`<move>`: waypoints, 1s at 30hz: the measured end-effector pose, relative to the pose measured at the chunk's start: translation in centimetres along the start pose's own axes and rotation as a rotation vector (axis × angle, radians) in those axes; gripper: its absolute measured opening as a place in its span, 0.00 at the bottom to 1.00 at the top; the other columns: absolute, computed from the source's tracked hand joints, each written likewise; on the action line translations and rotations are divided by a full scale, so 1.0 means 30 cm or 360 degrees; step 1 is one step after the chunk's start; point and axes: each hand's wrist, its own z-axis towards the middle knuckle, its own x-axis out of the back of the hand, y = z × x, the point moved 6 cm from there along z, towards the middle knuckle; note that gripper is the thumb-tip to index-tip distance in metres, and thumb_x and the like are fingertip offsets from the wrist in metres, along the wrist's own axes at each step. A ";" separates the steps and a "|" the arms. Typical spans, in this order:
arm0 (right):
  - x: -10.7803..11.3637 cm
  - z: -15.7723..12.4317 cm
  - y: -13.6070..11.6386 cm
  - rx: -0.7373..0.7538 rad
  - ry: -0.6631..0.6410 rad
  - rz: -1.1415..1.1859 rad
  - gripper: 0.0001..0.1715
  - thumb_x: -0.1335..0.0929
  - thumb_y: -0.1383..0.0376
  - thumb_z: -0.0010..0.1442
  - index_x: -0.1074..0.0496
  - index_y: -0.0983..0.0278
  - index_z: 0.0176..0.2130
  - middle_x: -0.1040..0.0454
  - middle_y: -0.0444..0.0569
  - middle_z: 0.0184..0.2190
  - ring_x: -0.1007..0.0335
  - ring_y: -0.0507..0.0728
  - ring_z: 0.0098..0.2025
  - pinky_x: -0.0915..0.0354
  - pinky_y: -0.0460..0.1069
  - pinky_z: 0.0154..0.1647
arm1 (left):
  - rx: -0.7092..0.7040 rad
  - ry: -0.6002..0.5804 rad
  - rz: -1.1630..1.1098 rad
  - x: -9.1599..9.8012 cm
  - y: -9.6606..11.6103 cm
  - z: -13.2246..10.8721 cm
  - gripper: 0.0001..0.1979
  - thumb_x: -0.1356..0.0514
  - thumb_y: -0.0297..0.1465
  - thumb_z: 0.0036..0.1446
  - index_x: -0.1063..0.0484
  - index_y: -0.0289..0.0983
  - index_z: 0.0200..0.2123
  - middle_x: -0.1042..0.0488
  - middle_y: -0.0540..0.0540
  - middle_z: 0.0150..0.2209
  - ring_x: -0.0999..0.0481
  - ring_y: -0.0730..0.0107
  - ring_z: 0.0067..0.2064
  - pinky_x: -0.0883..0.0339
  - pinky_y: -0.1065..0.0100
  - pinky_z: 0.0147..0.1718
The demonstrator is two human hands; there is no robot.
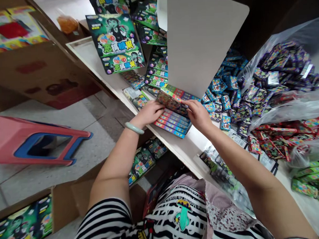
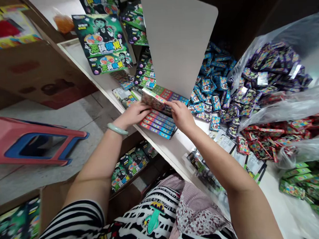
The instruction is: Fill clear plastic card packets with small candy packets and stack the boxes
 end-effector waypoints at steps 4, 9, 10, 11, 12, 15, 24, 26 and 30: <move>-0.035 0.008 -0.006 -0.0069 -0.0196 -0.0210 0.29 0.43 0.74 0.66 0.30 0.62 0.61 0.27 0.58 0.53 0.32 0.62 0.53 0.34 0.58 0.56 | 0.0515 0.0501 -0.0205 0.107 -0.123 -0.070 0.17 0.46 0.39 0.60 0.24 0.37 0.44 0.22 0.42 0.48 0.25 0.59 0.51 0.33 0.57 0.55; -0.074 0.035 -0.028 -0.0036 -0.0248 -0.0342 0.28 0.42 0.73 0.68 0.31 0.64 0.62 0.30 0.58 0.59 0.36 0.63 0.56 0.38 0.58 0.60 | 0.0717 0.0263 -0.0320 0.054 -0.127 -0.034 0.22 0.44 0.43 0.60 0.28 0.36 0.51 0.23 0.42 0.49 0.25 0.60 0.50 0.34 0.59 0.55; -0.079 0.035 -0.029 -0.0034 -0.0273 -0.0345 0.29 0.42 0.74 0.67 0.32 0.65 0.63 0.30 0.58 0.58 0.36 0.63 0.56 0.38 0.58 0.60 | 0.0749 0.0234 -0.0301 0.042 -0.123 -0.018 0.22 0.45 0.44 0.60 0.27 0.36 0.51 0.23 0.42 0.49 0.26 0.59 0.51 0.35 0.59 0.56; -0.083 0.033 -0.029 -0.0039 -0.0307 -0.0350 0.30 0.43 0.75 0.67 0.33 0.65 0.64 0.29 0.58 0.58 0.35 0.63 0.54 0.37 0.57 0.59 | 0.0785 0.0223 -0.0278 0.033 -0.121 -0.004 0.22 0.46 0.44 0.61 0.27 0.36 0.49 0.23 0.42 0.49 0.26 0.58 0.51 0.36 0.58 0.57; -0.086 0.030 -0.031 -0.0047 -0.0345 -0.0357 0.31 0.43 0.76 0.66 0.35 0.64 0.65 0.29 0.58 0.57 0.34 0.62 0.53 0.37 0.56 0.58 | 0.0817 0.0223 -0.0265 0.028 -0.121 0.009 0.22 0.47 0.44 0.62 0.26 0.35 0.48 0.23 0.41 0.48 0.26 0.58 0.51 0.37 0.58 0.58; -0.091 0.021 -0.045 -0.0078 -0.0432 -0.0381 0.32 0.44 0.74 0.67 0.37 0.64 0.67 0.29 0.58 0.57 0.34 0.63 0.53 0.37 0.57 0.58 | 0.0925 0.0235 -0.0368 0.023 -0.142 0.026 0.22 0.45 0.44 0.60 0.27 0.35 0.49 0.23 0.41 0.48 0.26 0.57 0.52 0.36 0.59 0.57; -0.151 0.012 -0.055 -0.0185 -0.0598 -0.0315 0.32 0.41 0.55 0.70 0.38 0.67 0.67 0.44 0.59 0.70 0.55 0.73 0.72 0.55 0.72 0.69 | 0.1107 -0.0011 -0.0843 -0.037 -0.221 0.037 0.23 0.36 0.40 0.49 0.25 0.37 0.48 0.22 0.42 0.52 0.25 0.53 0.55 0.34 0.57 0.58; -0.162 0.007 -0.042 -0.0155 -0.0654 -0.0312 0.35 0.42 0.53 0.70 0.41 0.69 0.68 0.47 0.59 0.72 0.56 0.73 0.73 0.58 0.70 0.70 | 0.1113 -0.0039 -0.0867 -0.053 -0.228 0.046 0.23 0.37 0.39 0.49 0.24 0.37 0.49 0.22 0.42 0.52 0.25 0.54 0.56 0.33 0.58 0.58; -0.175 0.002 -0.031 -0.0097 -0.0735 -0.0347 0.42 0.40 0.50 0.69 0.49 0.73 0.71 0.55 0.61 0.74 0.62 0.72 0.74 0.63 0.67 0.72 | 0.1101 -0.0047 -0.0900 -0.065 -0.220 0.045 0.23 0.40 0.41 0.53 0.25 0.38 0.51 0.22 0.42 0.53 0.25 0.55 0.57 0.32 0.58 0.57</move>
